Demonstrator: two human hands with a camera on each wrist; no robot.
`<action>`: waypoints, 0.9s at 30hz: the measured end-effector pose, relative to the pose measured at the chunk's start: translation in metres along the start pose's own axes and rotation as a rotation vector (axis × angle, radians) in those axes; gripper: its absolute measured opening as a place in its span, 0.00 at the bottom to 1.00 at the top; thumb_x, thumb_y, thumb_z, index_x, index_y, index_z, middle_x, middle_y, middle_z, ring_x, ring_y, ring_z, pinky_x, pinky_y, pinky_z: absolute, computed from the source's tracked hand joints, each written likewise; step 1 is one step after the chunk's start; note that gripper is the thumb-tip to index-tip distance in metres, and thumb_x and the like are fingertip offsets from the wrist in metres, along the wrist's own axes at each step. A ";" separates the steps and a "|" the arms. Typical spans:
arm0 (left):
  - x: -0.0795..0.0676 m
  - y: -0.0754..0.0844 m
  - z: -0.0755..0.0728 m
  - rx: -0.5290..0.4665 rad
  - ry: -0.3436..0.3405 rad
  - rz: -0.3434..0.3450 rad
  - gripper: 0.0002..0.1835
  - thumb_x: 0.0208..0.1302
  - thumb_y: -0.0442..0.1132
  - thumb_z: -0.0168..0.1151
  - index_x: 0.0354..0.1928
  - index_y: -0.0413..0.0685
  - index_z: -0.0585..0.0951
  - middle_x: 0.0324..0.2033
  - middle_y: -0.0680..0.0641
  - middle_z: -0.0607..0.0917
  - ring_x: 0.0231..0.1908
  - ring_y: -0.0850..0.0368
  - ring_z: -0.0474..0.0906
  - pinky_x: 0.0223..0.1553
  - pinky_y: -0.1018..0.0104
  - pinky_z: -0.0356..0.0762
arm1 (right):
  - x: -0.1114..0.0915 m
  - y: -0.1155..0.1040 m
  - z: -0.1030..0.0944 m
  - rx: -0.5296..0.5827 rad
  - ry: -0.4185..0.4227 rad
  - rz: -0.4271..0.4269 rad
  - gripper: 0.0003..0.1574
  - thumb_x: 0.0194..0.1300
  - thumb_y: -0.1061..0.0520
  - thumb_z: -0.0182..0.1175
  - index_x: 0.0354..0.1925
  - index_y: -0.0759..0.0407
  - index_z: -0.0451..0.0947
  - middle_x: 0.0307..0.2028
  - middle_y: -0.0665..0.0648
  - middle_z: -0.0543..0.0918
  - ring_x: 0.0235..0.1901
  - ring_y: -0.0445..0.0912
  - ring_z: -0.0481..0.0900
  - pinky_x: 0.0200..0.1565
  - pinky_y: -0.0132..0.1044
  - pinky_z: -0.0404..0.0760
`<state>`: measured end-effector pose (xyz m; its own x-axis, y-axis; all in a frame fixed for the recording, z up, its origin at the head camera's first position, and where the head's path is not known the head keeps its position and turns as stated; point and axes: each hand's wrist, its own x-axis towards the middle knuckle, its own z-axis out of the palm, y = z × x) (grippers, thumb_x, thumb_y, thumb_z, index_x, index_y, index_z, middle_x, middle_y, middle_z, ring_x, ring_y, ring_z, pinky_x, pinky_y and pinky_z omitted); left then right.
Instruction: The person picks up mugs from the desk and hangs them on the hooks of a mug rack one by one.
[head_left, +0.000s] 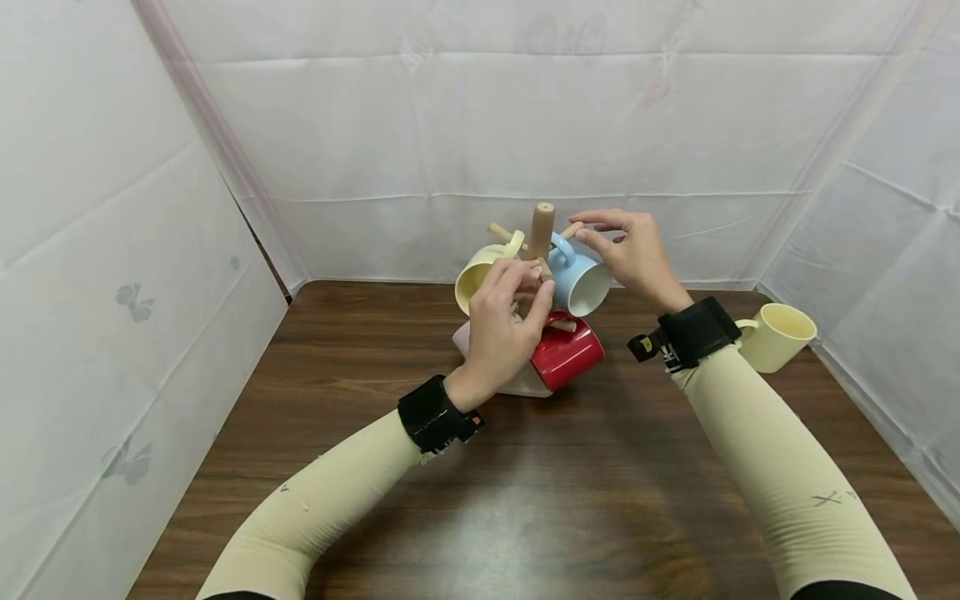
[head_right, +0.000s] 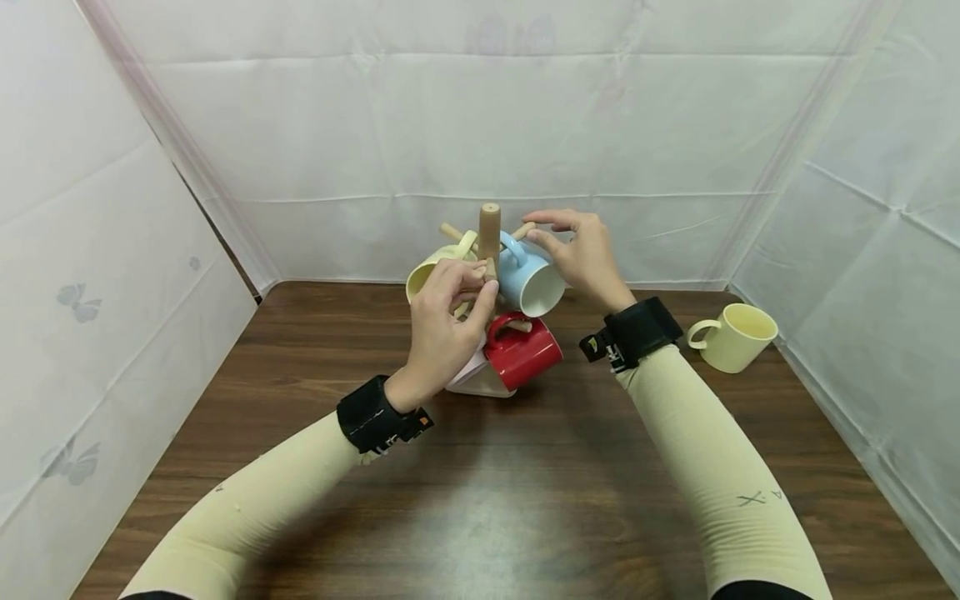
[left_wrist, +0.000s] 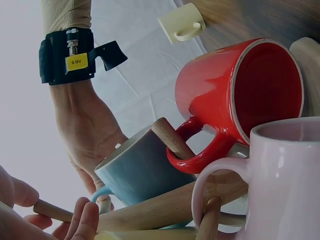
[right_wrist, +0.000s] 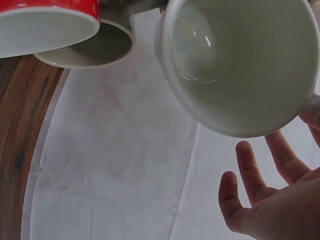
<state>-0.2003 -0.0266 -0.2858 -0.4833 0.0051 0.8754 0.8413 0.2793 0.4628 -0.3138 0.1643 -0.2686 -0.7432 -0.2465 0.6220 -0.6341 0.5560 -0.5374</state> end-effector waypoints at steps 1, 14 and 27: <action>0.000 0.000 0.000 -0.004 -0.004 -0.001 0.05 0.56 0.26 0.59 0.35 0.33 0.75 0.38 0.37 0.75 0.32 0.52 0.79 0.35 0.58 0.81 | -0.001 0.000 0.000 -0.001 0.003 0.004 0.15 0.61 0.48 0.61 0.46 0.46 0.82 0.46 0.49 0.82 0.45 0.46 0.75 0.38 0.45 0.75; -0.001 0.001 -0.003 -0.042 -0.009 0.004 0.06 0.57 0.25 0.59 0.36 0.31 0.76 0.38 0.35 0.75 0.34 0.50 0.79 0.36 0.63 0.81 | -0.003 0.000 0.003 0.021 0.022 0.008 0.15 0.60 0.46 0.61 0.46 0.43 0.82 0.44 0.46 0.82 0.41 0.40 0.75 0.33 0.40 0.75; -0.001 -0.002 -0.005 -0.055 -0.044 0.008 0.06 0.56 0.26 0.59 0.36 0.31 0.75 0.39 0.36 0.75 0.31 0.53 0.79 0.32 0.63 0.81 | -0.008 0.002 0.001 0.026 -0.008 0.025 0.17 0.62 0.46 0.59 0.49 0.43 0.80 0.44 0.47 0.82 0.42 0.40 0.76 0.37 0.41 0.79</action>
<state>-0.1999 -0.0317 -0.2870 -0.4858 0.0501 0.8726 0.8566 0.2256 0.4640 -0.3095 0.1668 -0.2750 -0.7607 -0.2387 0.6037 -0.6204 0.5411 -0.5677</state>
